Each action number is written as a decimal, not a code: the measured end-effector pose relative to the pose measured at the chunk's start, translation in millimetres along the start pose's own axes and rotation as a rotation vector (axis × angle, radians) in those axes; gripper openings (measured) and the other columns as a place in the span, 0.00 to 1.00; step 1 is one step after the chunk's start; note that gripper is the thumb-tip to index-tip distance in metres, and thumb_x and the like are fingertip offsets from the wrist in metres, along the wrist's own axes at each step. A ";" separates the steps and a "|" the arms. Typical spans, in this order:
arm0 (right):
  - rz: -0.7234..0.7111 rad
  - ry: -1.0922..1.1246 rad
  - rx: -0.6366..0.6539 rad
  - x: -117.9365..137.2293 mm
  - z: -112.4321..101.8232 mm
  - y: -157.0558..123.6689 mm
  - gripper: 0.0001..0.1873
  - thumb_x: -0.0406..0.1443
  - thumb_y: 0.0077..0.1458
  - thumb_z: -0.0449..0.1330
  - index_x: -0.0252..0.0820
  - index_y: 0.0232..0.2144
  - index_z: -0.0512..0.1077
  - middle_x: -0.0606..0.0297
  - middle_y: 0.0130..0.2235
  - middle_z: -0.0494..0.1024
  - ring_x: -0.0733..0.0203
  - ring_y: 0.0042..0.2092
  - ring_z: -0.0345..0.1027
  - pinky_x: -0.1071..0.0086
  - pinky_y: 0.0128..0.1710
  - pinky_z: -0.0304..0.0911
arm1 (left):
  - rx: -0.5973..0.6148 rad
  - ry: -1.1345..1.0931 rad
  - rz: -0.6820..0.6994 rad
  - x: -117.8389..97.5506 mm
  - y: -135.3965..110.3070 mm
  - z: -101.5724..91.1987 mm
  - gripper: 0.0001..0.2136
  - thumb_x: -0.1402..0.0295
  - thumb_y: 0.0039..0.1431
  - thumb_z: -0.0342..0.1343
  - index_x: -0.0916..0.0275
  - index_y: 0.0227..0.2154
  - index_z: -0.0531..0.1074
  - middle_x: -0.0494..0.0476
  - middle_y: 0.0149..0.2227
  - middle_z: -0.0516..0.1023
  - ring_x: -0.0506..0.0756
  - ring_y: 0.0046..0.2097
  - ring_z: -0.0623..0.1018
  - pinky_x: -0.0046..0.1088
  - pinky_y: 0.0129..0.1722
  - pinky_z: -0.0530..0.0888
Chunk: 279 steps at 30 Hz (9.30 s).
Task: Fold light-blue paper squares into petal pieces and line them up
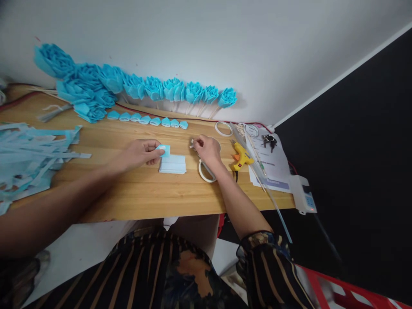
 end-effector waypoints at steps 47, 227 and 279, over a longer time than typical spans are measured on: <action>-0.953 -0.047 -0.321 108.0 -29.2 -83.0 0.09 0.30 0.60 0.59 0.51 0.35 0.77 0.68 0.30 0.80 0.64 0.31 0.73 0.69 0.29 0.67 | 0.161 -0.202 -0.143 0.8 -6.3 18.3 0.10 0.68 0.58 0.59 0.63 0.24 0.68 0.49 0.18 0.73 0.45 0.20 0.70 0.21 0.22 0.64; -0.002 0.598 0.083 35.9 -7.1 -21.8 0.09 0.43 0.53 0.59 0.43 0.30 0.69 0.70 0.27 0.73 0.64 0.28 0.65 0.70 0.31 0.61 | -0.132 -0.097 0.047 6.4 1.4 -1.7 0.10 0.61 0.53 0.61 0.64 0.29 0.75 0.49 0.26 0.73 0.47 0.29 0.68 0.24 0.30 0.63; -0.403 0.000 0.015 55.6 -5.9 -133.3 0.21 0.44 0.65 0.50 0.47 0.20 0.60 0.67 0.20 0.67 0.60 0.22 0.61 0.66 0.27 0.53 | -0.108 0.488 0.419 -34.4 -15.7 2.4 0.15 0.67 0.63 0.52 0.62 0.20 0.70 0.51 0.24 0.72 0.51 0.28 0.68 0.29 0.29 0.60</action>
Point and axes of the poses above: each hand's wrist, its own y-axis towards the middle knuckle, its own z-axis out of the palm, x = y × z, the point moved 8 cm from there along y, towards the middle knuckle
